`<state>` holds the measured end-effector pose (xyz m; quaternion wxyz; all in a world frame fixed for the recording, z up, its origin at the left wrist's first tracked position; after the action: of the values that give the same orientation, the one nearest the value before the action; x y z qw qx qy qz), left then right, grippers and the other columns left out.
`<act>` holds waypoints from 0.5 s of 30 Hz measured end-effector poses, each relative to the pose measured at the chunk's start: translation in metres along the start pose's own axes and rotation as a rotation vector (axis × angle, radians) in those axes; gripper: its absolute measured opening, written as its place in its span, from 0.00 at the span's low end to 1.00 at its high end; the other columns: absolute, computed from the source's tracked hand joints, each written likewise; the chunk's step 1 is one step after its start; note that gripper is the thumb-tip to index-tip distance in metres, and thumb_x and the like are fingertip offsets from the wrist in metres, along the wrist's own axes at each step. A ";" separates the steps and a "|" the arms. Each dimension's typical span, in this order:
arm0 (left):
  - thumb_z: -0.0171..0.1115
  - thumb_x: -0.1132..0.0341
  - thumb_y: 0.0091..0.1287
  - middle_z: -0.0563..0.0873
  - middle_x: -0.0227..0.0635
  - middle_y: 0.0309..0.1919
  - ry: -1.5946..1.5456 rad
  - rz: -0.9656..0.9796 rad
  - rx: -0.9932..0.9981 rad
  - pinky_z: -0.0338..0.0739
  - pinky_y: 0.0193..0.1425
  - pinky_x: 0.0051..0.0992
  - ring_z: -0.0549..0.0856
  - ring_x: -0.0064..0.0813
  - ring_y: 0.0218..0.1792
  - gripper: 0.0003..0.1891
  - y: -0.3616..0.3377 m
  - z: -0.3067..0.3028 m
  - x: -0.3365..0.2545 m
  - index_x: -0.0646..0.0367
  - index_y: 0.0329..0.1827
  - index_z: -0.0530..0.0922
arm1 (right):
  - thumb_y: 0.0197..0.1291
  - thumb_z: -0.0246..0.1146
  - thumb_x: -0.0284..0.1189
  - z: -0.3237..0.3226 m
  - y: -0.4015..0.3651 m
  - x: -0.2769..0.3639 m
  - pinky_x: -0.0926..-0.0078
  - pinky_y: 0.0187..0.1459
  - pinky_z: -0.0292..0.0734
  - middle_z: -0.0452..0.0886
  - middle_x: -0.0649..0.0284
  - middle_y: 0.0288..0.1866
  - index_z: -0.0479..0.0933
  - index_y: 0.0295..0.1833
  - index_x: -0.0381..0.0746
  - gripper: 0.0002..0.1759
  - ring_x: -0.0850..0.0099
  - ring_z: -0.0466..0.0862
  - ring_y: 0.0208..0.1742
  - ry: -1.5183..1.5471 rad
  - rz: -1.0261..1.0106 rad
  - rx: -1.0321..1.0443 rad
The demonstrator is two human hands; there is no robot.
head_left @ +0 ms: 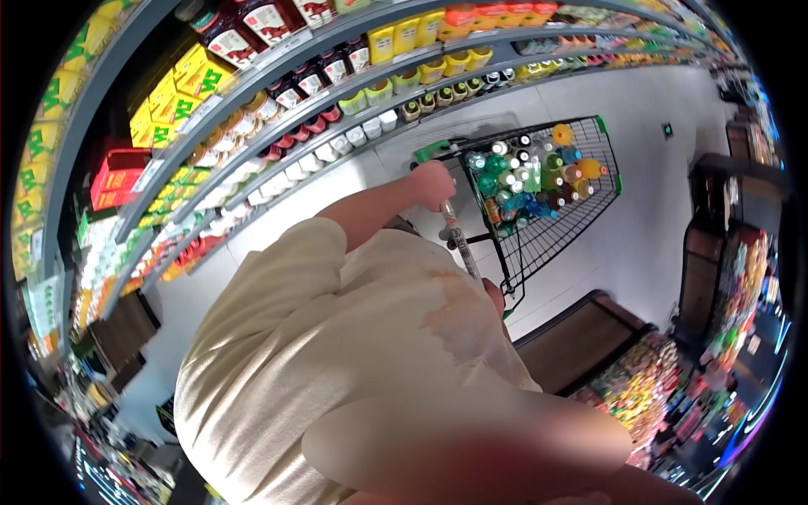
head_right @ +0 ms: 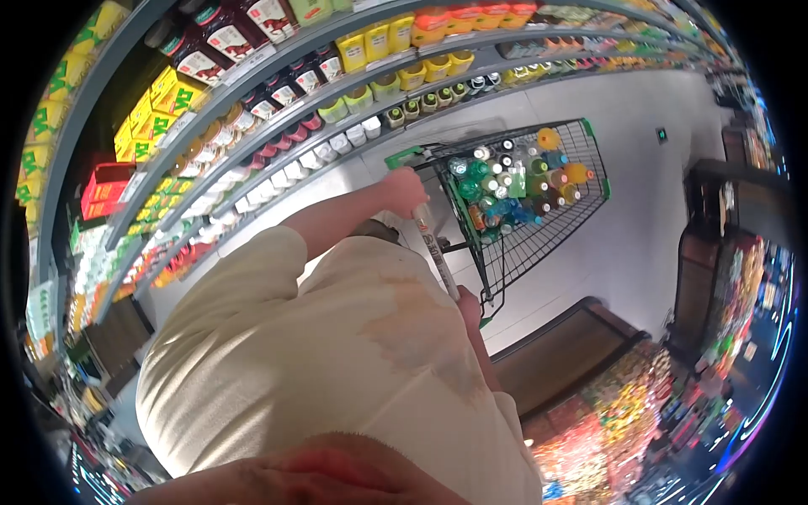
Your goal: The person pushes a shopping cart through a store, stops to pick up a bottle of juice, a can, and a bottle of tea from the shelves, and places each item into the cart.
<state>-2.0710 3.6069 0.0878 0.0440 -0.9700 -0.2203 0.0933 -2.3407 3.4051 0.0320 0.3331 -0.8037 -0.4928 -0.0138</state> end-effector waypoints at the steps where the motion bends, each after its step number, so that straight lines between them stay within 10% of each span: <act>1: 0.70 0.51 0.52 0.91 0.35 0.29 -0.001 0.013 0.010 0.82 0.41 0.45 0.91 0.43 0.37 0.12 -0.012 0.006 0.000 0.45 0.32 0.90 | 0.60 0.69 0.41 0.001 -0.015 0.013 0.49 0.46 0.82 0.89 0.47 0.42 0.85 0.50 0.43 0.17 0.44 0.89 0.47 0.012 0.013 0.000; 15: 0.67 0.45 0.54 0.91 0.39 0.40 0.071 -0.150 0.339 0.86 0.48 0.43 0.91 0.46 0.47 0.19 -0.122 0.036 -0.029 0.47 0.39 0.90 | 0.53 0.67 0.34 0.076 -0.106 0.040 0.53 0.49 0.84 0.90 0.54 0.45 0.86 0.49 0.47 0.16 0.50 0.88 0.47 0.056 -0.001 -0.276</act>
<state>-2.1545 3.7053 0.0727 0.2214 -0.9322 -0.2713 0.0915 -2.4284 3.5092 0.0420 0.2331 -0.8410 -0.4771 -0.1038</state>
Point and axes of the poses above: each hand's wrist, its own y-axis towards the middle knuckle, its own z-axis out of the palm, x = y × z, the point moved 8 cm from there along y, towards the middle knuckle
